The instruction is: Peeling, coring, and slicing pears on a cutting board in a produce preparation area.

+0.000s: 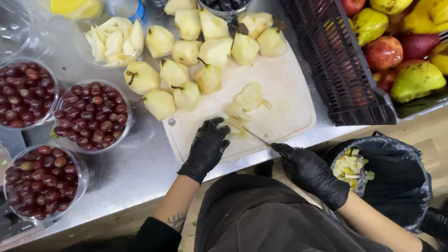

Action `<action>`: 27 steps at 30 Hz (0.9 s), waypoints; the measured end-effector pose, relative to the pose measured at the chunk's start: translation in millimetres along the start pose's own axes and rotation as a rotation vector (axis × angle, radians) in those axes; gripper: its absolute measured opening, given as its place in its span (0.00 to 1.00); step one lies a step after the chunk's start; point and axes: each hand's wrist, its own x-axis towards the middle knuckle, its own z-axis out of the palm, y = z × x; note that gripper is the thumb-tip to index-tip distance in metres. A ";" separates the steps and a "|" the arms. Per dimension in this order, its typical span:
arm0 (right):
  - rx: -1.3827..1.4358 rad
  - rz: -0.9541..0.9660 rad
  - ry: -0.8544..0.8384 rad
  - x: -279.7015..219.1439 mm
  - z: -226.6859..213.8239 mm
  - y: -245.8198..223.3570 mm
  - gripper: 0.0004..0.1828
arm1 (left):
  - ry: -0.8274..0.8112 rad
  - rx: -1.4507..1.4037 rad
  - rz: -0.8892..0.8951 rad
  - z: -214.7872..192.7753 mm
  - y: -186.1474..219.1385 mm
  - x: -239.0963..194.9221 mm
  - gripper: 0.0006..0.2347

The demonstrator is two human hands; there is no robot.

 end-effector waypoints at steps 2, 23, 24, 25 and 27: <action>-0.051 -0.064 0.024 4.1 9.4 -0.5 0.27 | 0.035 -0.024 0.038 -1.4 1.7 5.5 0.19; 0.118 0.317 0.121 -10.2 -0.4 -40.9 0.29 | -0.050 0.111 0.079 19.9 0.6 50.7 0.08; 0.145 0.335 0.136 -13.2 -3.7 -40.8 0.27 | -0.046 0.130 0.068 20.7 -0.8 48.4 0.07; 0.169 0.348 0.156 -13.8 -8.6 -39.5 0.26 | -0.037 0.151 0.061 20.9 -2.5 49.9 0.06; 0.138 0.297 0.169 -23.1 -13.5 -20.8 0.25 | -0.042 0.104 0.012 11.6 -5.8 48.0 0.08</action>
